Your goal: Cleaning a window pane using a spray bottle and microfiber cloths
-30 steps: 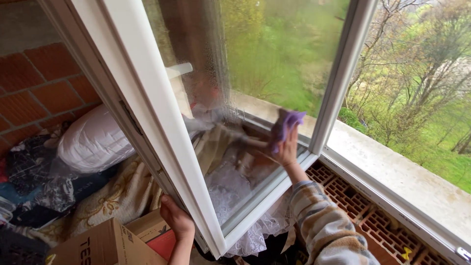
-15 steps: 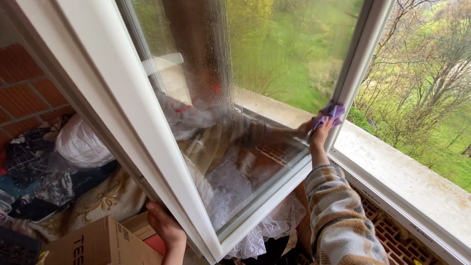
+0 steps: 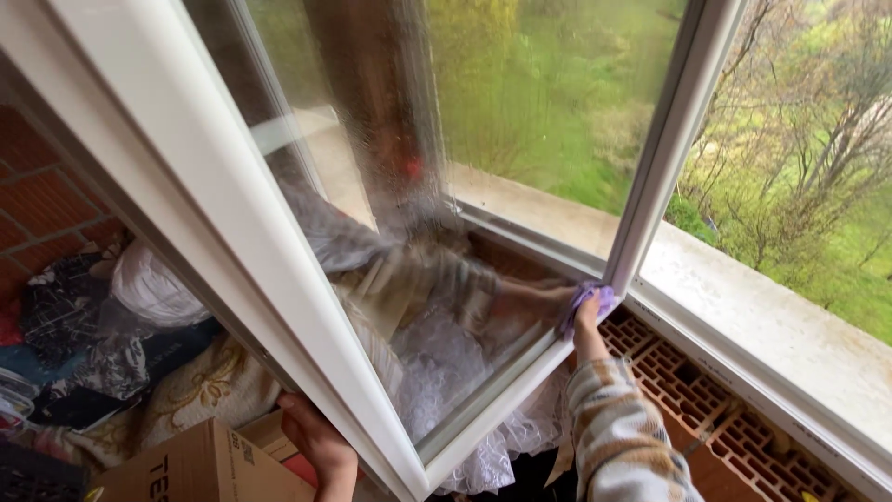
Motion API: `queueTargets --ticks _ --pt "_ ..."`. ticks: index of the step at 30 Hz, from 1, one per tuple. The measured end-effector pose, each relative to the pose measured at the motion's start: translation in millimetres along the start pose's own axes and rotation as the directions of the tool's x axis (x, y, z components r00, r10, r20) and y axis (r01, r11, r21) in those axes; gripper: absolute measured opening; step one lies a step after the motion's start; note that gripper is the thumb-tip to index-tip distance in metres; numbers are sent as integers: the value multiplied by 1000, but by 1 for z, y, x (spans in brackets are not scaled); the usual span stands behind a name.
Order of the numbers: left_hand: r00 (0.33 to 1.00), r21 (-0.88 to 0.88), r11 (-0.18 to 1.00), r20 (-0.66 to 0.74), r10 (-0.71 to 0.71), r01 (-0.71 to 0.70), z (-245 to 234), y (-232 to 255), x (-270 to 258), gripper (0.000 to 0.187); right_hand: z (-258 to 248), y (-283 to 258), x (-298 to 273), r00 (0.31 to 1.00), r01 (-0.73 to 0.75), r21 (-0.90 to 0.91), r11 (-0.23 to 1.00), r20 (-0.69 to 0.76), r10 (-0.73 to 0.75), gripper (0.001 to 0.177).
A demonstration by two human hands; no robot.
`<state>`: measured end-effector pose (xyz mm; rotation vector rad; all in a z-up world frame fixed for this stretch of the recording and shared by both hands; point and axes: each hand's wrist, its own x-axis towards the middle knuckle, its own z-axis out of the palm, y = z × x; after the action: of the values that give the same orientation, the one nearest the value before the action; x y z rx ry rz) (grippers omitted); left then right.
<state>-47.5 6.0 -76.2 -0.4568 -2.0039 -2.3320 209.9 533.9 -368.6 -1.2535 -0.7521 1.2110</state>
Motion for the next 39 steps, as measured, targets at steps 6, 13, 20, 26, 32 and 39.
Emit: queueTargets --ticks 6,13,20,26,32,39 --pt "998 81 996 40 -41 37 0 13 -6 75 12 98 -71 994 -24 -332 943 -111 -14 73" --pt "996 -63 997 75 53 -48 6 -1 1 65 42 204 -257 974 217 -744 632 127 -185 58" --pt "985 -134 989 158 77 -56 9 -4 7 68 67 25 -505 903 -408 -116 905 95 419 75" --pt "984 -76 996 166 58 -45 7 4 4 69 61 -63 -499 999 -7 27 1000 44 6 63" --pt "990 -41 999 138 -11 17 0 -3 0 68 43 62 -271 981 170 -74 983 -80 -176 63" --pt "997 -46 999 72 0 3 -10 -25 4 64 19 -55 -156 922 -356 250 901 -67 382 68"
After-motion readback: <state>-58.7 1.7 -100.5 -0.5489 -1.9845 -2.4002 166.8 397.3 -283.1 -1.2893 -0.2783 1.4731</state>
